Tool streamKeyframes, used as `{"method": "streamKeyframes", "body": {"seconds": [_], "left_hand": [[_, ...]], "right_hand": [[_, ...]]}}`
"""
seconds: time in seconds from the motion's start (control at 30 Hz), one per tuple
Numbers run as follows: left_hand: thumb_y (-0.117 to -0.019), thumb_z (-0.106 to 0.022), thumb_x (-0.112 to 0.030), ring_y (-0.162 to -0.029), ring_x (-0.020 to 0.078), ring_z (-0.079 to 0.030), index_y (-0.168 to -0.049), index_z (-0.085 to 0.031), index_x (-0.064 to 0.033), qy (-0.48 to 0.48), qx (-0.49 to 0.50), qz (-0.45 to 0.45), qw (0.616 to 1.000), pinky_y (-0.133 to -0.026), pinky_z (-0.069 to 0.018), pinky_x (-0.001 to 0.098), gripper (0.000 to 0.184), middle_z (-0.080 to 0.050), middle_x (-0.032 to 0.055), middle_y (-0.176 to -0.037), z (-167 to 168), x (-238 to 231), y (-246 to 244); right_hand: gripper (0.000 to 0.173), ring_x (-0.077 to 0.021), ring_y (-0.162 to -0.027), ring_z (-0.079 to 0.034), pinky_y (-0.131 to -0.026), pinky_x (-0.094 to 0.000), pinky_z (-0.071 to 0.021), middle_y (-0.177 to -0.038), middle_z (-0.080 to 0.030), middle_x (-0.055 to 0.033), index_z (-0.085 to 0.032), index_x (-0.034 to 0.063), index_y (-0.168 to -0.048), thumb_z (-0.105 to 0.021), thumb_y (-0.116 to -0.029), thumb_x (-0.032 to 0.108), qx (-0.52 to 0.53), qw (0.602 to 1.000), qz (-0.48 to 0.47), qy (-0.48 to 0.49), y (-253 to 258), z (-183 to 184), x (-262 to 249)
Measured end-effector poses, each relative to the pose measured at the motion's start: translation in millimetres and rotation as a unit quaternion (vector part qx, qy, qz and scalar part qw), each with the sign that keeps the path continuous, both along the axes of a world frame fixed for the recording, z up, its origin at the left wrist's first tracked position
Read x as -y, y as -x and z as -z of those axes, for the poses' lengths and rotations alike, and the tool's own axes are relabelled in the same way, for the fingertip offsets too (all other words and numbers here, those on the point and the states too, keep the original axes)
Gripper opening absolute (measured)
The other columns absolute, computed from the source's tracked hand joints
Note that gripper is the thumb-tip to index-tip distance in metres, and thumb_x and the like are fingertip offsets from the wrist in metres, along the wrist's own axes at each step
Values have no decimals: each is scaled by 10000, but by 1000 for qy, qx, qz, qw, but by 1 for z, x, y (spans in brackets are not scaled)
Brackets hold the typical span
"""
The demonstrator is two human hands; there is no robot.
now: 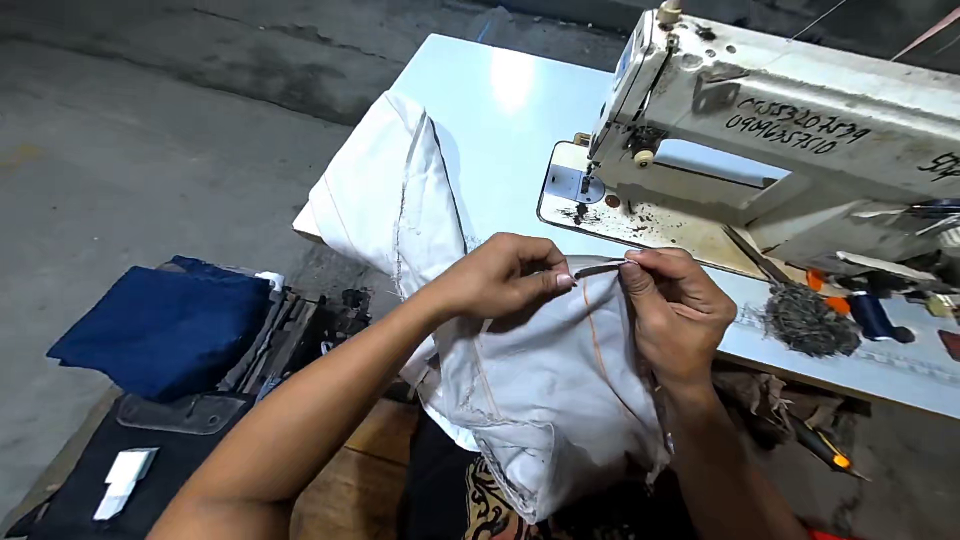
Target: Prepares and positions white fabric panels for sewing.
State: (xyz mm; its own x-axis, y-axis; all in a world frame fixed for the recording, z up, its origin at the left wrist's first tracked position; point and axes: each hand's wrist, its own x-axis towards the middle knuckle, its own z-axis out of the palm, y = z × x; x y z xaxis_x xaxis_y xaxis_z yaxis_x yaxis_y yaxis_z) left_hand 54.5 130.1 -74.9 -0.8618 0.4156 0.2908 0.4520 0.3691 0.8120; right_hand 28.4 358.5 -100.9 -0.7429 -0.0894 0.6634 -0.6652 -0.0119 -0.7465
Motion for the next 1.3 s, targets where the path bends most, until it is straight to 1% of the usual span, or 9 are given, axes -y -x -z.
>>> {"method": "streamKeyframes", "body": {"seconds": [0.17, 0.3, 0.47, 0.67, 0.93, 1.03, 1.17, 1.2, 1.3], "left_hand": [[-1025, -605, -190, -559, 8, -567, -823, -704, -71, -3, 10, -61, 998, -509, -477, 180, 254, -635, -35, -666, -7, -7, 4], [-1015, -611, -190, -615, 12, -593, -856, -703, -64, -10, 0, -62, 998, -548, -500, 176, 223, -671, -18, -763, -1, -6, 3], [-894, -778, -214, -697, 25, -634, -843, -717, -75, -22, -9, -84, 996, -608, -541, 185, 161, -694, -14, -828, -1, -6, 1], [-906, -769, -229, -642, 19, -609, -752, -683, -102, 5, -33, -145, 989, -558, -512, 179, 217, -667, -27, -765, -9, -5, -1], [-917, -765, -262, -761, 21, -636, -865, -723, -74, 16, -48, -94, 994, -677, -539, 183, 199, -681, -13, -846, 1, 6, 4], [-953, -662, -409, -777, 71, -620, -840, -722, -89, 138, -26, -25, 990, -674, -543, 264, 345, -655, -1, -879, 6, 32, -5], [-1104, -267, -433, -654, 68, -605, -775, -677, -145, 194, 118, -72, 971, -597, -504, 336, 599, -623, -46, -693, -2, 70, -21], [-1099, -289, -427, -631, 78, -591, -742, -666, -160, 214, 133, -73, 965, -580, -486, 354, 584, -609, -51, -674, -6, 74, -22], [-953, -611, -457, -688, 79, -633, -723, -753, -232, 296, 115, -16, 948, -599, -533, 398, 352, -685, -76, -824, -17, 75, -22]], "right_hand": [[89, 0, -837, -669, -788, -182, -586, -938, -699, 40, -682, 32, -1044, -670, -958, 46, 41, 995, 46, -77, 6, -9, -11], [74, 36, -782, -615, -737, -148, -547, -890, -625, 54, -604, 53, -1066, -576, -1023, 106, 97, 988, 40, -115, 7, -13, -9], [94, 50, -699, -557, -643, -121, -495, -856, -579, 51, -575, 57, -1078, -535, -1043, 135, 98, 984, 63, -137, 9, -13, -2], [291, -82, -897, -612, -798, -213, -532, -1030, -634, -85, -660, 30, -1293, -516, -1045, 81, -15, 968, 2, -250, 22, -15, -8], [159, -64, -894, -658, -836, -207, -563, -966, -688, -53, -754, 28, -1061, -694, -960, 134, -107, 935, -87, -326, 48, -41, -24], [119, -93, -938, -654, -865, -223, -553, -986, -679, -75, -731, 29, -1015, -656, -962, 105, -137, 918, -80, -364, 51, -46, -31], [133, -95, -923, -619, -835, -200, -523, -958, -633, -77, -705, 32, -976, -601, -982, 114, -153, 906, -86, -386, 44, -46, -41], [134, -109, -922, -614, -829, -206, -519, -952, -627, -84, -697, 29, -972, -591, -986, 110, -161, 901, -88, -392, 41, -47, -41], [135, -161, -904, -621, -803, -254, -531, -941, -626, -113, -698, 23, -977, -580, -983, 89, -187, 887, -87, -412, 32, -53, -38]]}}
